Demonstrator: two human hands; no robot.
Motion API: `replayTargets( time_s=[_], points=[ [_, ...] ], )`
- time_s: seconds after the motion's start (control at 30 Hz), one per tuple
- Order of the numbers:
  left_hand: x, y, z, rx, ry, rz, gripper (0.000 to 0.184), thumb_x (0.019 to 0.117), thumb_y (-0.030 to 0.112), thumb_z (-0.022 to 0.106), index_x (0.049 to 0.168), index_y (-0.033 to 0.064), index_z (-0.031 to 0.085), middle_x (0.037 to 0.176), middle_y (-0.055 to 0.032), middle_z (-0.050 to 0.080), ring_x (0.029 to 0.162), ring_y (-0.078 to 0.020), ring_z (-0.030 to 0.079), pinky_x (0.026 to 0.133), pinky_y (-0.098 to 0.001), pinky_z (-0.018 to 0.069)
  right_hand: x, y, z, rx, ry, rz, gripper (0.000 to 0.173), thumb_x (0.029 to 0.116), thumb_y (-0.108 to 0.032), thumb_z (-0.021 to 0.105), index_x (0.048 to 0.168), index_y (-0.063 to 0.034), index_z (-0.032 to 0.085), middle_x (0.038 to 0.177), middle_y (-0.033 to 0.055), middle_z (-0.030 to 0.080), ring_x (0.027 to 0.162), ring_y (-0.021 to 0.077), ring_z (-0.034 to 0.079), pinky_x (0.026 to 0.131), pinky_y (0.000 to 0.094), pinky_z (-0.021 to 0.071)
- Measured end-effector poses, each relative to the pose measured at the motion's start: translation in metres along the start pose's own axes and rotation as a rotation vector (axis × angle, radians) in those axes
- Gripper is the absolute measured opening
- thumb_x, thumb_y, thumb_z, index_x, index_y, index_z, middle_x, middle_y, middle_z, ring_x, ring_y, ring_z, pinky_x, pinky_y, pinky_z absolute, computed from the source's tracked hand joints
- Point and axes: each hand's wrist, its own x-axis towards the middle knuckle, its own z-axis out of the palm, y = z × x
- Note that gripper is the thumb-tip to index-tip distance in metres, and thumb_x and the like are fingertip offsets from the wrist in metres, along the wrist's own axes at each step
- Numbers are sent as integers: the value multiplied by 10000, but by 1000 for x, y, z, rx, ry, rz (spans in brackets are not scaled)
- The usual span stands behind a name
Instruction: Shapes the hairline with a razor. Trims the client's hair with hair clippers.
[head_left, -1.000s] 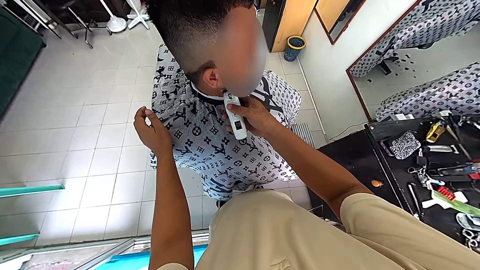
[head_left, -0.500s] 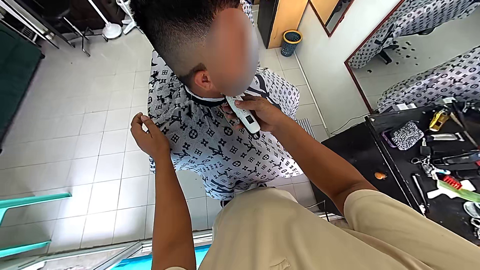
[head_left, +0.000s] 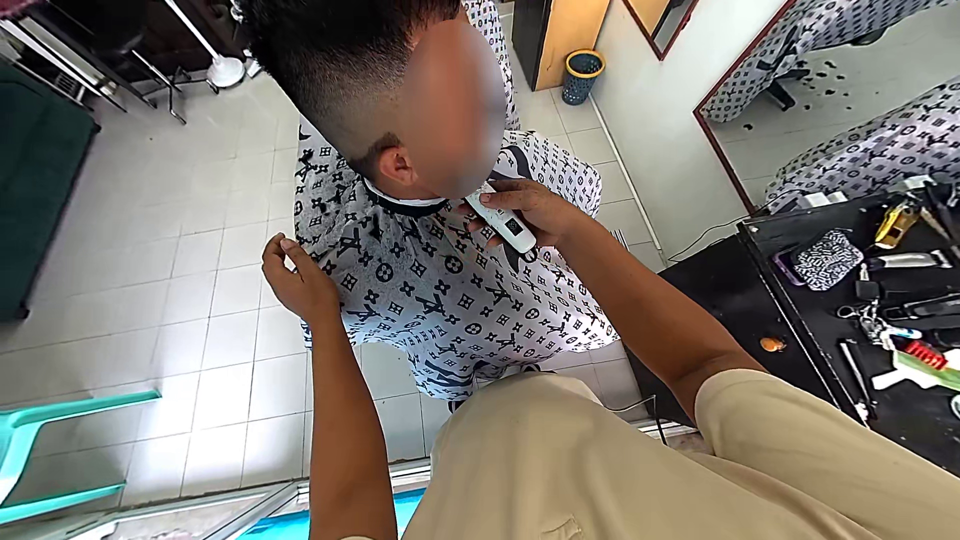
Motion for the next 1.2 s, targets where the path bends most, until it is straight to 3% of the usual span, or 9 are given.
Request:
replayTargets(
  time_s=[0.2, 0.3, 0.43, 0.8, 1.03, 1.2],
  points=[
    [0, 1, -1, 21, -10, 14, 533, 1118, 366, 322, 1423, -22, 526, 1426, -207, 566, 1337, -226, 528, 1141, -354, 377, 1, -6, -8, -46, -19, 17, 295, 1071, -191, 458, 1320, -57, 546, 1194, 109, 698, 926, 197, 729, 682, 325, 624],
    [0, 0, -1, 16, -6, 16, 531, 1119, 367, 324, 1418, -21, 531, 1413, -206, 574, 1329, -227, 532, 1133, -347, 383, 0, -6, -8, -31, -43, -83, 329, 1024, -181, 492, 1326, -53, 523, 1206, 121, 689, 938, 215, 727, 670, 334, 628],
    [0, -1, 0, 24, -1, 21, 532, 1119, 379, 326, 1412, -9, 542, 1400, -192, 588, 1317, -212, 542, 1127, -341, 387, -2, -9, -2, -16, -14, -10, 293, 1073, -187, 460, 1317, -52, 551, 1190, 117, 700, 923, 203, 734, 679, 321, 629],
    [-1, 0, 0, 18, 5, 6, 519, 1117, 374, 336, 1407, 2, 551, 1400, -182, 590, 1314, -204, 542, 1120, -338, 389, -11, -19, 19, 17, 22, -154, 319, 1041, -174, 473, 1340, -64, 482, 1228, 110, 674, 970, 224, 722, 705, 362, 634],
    [0, 1, 0, 14, 7, 3, 520, 1116, 380, 337, 1403, 6, 555, 1393, -181, 597, 1316, -209, 544, 1123, -346, 388, -1, 6, 24, 24, 68, 18, 308, 1061, -167, 507, 1340, -38, 515, 1188, 121, 676, 951, 222, 714, 730, 370, 626],
    [0, 0, -1, 6, -10, 18, 521, 1115, 355, 324, 1412, -15, 540, 1403, -199, 586, 1325, -225, 538, 1131, -353, 386, -5, 1, 35, 50, 79, -96, 327, 1041, -132, 508, 1351, -33, 482, 1206, 130, 662, 986, 250, 712, 749, 396, 634]
  ],
)
